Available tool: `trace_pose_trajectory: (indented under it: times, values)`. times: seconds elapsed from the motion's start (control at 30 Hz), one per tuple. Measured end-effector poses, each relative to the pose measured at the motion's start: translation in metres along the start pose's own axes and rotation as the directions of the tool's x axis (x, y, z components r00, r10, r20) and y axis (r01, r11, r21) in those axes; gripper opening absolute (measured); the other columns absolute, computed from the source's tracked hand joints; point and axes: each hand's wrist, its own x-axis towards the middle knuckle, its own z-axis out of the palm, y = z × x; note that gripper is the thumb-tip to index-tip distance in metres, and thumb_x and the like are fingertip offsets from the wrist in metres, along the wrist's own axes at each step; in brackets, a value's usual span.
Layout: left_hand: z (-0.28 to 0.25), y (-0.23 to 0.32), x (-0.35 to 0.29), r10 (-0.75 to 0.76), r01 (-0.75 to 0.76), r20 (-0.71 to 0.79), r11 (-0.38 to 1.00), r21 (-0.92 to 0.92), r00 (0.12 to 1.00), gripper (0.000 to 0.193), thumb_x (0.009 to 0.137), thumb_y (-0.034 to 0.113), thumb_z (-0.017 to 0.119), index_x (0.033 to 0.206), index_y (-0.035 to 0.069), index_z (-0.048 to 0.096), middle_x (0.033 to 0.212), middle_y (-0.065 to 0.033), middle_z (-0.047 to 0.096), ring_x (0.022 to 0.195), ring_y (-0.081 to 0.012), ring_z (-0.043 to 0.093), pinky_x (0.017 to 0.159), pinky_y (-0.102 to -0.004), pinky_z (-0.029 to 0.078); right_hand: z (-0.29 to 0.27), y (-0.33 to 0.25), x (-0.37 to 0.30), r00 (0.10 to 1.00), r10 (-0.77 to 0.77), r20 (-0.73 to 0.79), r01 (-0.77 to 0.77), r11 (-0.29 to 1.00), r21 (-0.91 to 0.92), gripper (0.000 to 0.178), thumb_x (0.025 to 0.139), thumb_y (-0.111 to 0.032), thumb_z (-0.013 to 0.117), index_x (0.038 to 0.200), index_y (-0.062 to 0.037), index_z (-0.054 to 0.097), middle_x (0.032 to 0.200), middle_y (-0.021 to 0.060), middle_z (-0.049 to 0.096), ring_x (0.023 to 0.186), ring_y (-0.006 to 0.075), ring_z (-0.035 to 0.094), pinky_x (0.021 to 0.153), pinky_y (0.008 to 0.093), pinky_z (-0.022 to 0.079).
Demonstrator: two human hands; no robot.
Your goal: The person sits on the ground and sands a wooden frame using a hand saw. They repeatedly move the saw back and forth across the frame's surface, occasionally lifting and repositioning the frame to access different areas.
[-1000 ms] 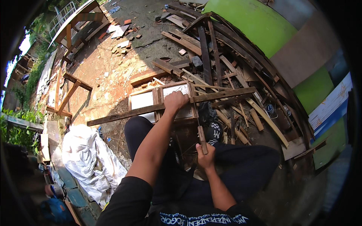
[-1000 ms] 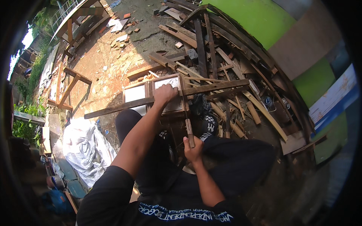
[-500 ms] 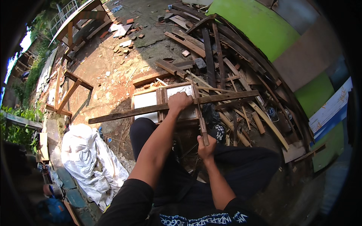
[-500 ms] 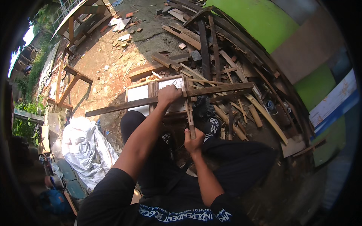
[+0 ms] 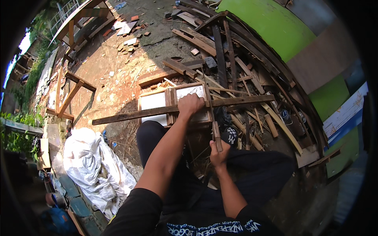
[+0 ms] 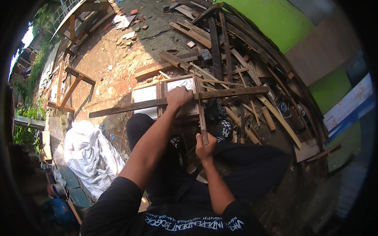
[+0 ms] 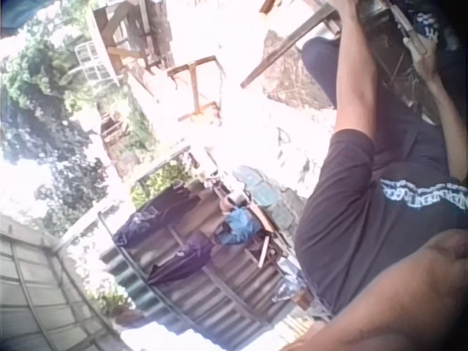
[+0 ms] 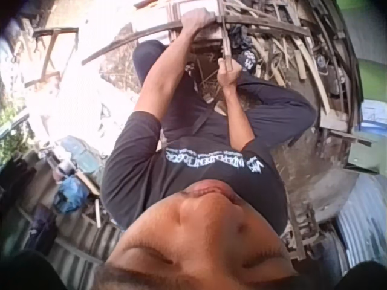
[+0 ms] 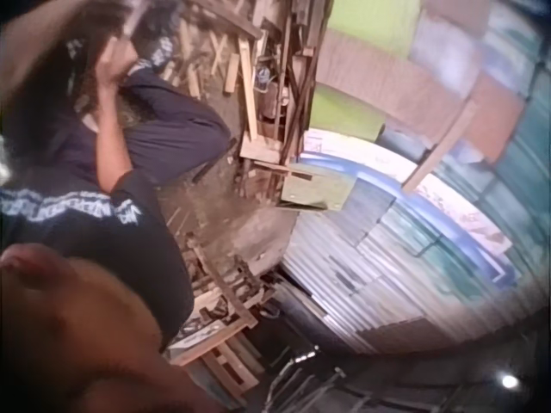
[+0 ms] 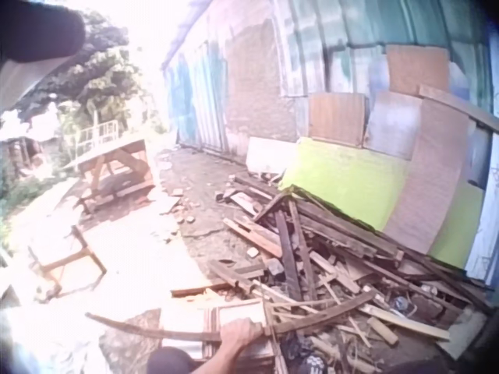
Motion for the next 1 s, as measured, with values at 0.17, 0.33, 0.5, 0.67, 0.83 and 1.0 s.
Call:
trace_pose_trajectory:
  times: [0.17,0.33,0.5,0.67,0.83,1.0]
  values:
    - [0.004,0.003,0.012,0.037,-0.038,-0.073,0.999,-0.016,0.997,0.041,0.083,0.036,0.053,0.083,0.002,0.075,0.085,-0.0241,0.072,0.079,-0.0389,0.072,0.073,-0.0492,0.057,-0.067,-0.002,-0.105,0.999,0.033,0.003,-0.033,0.999,0.042,0.022,0.084,-0.009,0.063,0.066,0.0011,0.056,0.054,0.0098,0.05,0.049,0.0185,0.052,0.05,0.0349,0.038]
    - [0.005,0.002,0.002,0.062,-0.061,-0.061,0.998,0.004,0.996,0.042,0.083,0.037,0.053,0.08,0.001,0.074,0.082,-0.0241,0.072,0.076,-0.0386,0.072,0.072,-0.0487,0.057,-0.035,0.004,-0.042,0.996,0.087,0.032,-0.089,0.994,0.063,0.028,0.084,-0.01,0.064,0.063,0.0009,0.049,0.052,0.0072,0.045,0.049,0.015,0.046,0.048,0.0348,0.034]
    - [0.007,0.004,-0.014,0.138,-0.137,-0.055,0.99,0.023,0.989,0.041,0.083,0.037,0.054,0.076,0.002,0.074,0.079,-0.0248,0.071,0.071,-0.0391,0.071,0.07,-0.0481,0.058,-0.009,-0.001,-0.009,1.0,0.019,0.012,-0.019,0.999,0.042,0.028,0.087,-0.01,0.063,0.065,0.0002,0.049,0.054,0.0058,0.045,0.049,0.0124,0.042,0.048,0.0337,0.033]
    - [0.021,0.004,-0.039,0.201,-0.202,-0.172,0.979,0.009,0.964,0.036,0.081,0.032,0.055,0.07,0.003,0.073,0.071,-0.0228,0.069,0.067,-0.0384,0.071,0.067,-0.0471,0.058,-0.017,0.005,-0.05,0.989,0.142,0.045,-0.146,0.983,0.108,0.027,0.088,-0.009,0.063,0.066,-0.0006,0.05,0.055,0.0038,0.046,0.05,0.0114,0.045,0.049,0.0327,0.034]
    - [0.029,0.02,-0.037,0.089,-0.098,-0.177,0.994,-0.042,0.98,0.036,0.083,0.031,0.054,0.07,0.003,0.074,0.072,-0.0237,0.069,0.066,-0.0384,0.071,0.066,-0.047,0.058,-0.016,0.002,-0.032,0.999,0.047,-0.019,-0.046,0.999,0.017,0.027,0.088,-0.009,0.062,0.066,0.0006,0.05,0.054,0.0056,0.044,0.05,0.0121,0.045,0.049,0.0339,0.034]
    - [0.021,0.015,-0.029,0.054,-0.068,-0.302,0.997,-0.035,0.952,0.038,0.084,0.031,0.054,0.068,0.003,0.073,0.07,-0.0236,0.069,0.063,-0.0383,0.07,0.062,-0.0471,0.057,-0.029,0.001,-0.006,0.998,0.031,0.062,-0.036,0.997,0.07,0.032,0.093,-0.016,0.061,0.068,-0.0003,0.049,0.054,0.0041,0.042,0.052,0.0113,0.041,0.05,0.0333,0.034]
